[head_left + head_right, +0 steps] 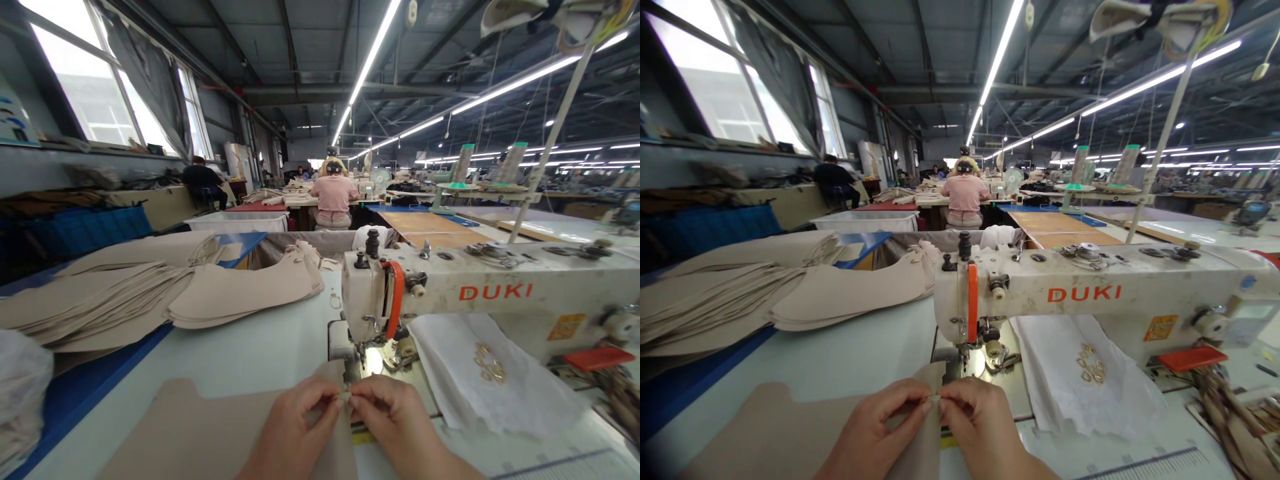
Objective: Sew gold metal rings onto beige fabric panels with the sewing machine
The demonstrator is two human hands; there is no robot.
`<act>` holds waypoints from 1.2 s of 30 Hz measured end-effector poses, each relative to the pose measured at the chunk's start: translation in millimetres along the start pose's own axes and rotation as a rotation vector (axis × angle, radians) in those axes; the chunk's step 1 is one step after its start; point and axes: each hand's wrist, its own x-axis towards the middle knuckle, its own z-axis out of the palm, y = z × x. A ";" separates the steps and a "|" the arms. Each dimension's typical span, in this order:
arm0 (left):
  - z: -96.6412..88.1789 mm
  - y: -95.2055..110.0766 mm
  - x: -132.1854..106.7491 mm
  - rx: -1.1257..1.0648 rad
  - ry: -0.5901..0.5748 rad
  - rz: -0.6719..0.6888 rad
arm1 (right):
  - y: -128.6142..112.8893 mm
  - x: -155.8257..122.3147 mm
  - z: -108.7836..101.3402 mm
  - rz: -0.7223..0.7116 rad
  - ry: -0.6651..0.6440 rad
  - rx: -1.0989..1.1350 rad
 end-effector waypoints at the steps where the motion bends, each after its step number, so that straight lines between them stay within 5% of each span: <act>1: 0.4 -0.4 0.1 -0.003 0.003 0.002 | 0.0 -0.1 -0.5 -0.026 0.007 -0.059; 6: 1.0 -2.0 0.6 0.012 -0.023 -0.006 | -0.7 -1.1 -3.1 -0.097 0.025 -0.254; 19: -17.7 0.9 -5.0 0.352 -0.051 0.237 | -2.5 -9.5 -7.5 -0.255 0.051 -0.299; 23: -27.4 -14.0 -9.9 0.451 -0.029 0.224 | -2.3 -11.2 -6.7 -0.266 0.038 -0.320; 27: -18.1 -31.7 -17.3 0.519 -0.028 0.264 | -4.3 -12.9 -6.9 -0.239 0.016 -0.335; 29: -9.0 -35.6 -19.0 0.530 -0.023 0.278 | -5.5 -12.7 -9.0 -0.138 0.000 -0.297; 34: 5.5 -35.4 -17.2 0.522 0.008 0.334 | -4.8 -1.4 -16.0 0.402 -0.096 -0.013; 36: 6.2 -35.1 -16.2 0.497 0.018 0.340 | -4.6 8.2 -15.7 0.482 -0.128 0.012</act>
